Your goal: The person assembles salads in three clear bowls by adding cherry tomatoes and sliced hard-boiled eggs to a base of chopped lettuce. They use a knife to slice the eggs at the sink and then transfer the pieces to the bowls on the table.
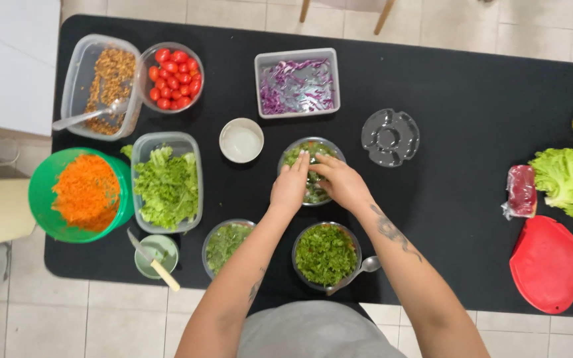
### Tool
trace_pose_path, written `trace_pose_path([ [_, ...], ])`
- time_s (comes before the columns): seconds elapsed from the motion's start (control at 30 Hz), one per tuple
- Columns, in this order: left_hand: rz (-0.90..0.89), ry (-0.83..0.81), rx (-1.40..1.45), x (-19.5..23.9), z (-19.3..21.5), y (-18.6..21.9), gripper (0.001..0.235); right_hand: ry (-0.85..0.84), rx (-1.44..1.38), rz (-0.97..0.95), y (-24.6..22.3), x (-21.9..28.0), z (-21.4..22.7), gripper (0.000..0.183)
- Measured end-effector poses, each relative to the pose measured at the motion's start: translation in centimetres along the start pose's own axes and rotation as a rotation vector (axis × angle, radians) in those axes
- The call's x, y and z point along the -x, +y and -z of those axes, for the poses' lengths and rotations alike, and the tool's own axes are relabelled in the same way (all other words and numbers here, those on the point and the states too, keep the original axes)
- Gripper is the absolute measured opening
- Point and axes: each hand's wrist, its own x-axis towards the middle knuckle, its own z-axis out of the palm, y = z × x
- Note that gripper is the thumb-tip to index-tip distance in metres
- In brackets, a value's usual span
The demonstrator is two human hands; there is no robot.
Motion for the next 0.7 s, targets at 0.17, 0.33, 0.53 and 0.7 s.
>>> trace_pose_path([
  [0.17,-0.012,0.037,0.003,1.6,1.3,1.4,0.084,0.422,-0.229,-0.699,7.9,4.0,-0.8,0.022],
  [0.33,-0.026,0.183,-0.030,2.3,0.0,1.0,0.084,0.435,-0.924,-1.094,14.7,2.9,-4.2,0.040],
  [0.53,-0.071,0.557,0.034,10.2,1.2,-0.7,0.068,0.639,-1.320,-1.041,18.6,4.7,-1.6,0.015],
  [0.7,0.048,0.726,0.152,17.4,-2.8,-5.4,0.051,0.446,-1.063,-0.596,13.5,13.3,4.0,0.004],
])
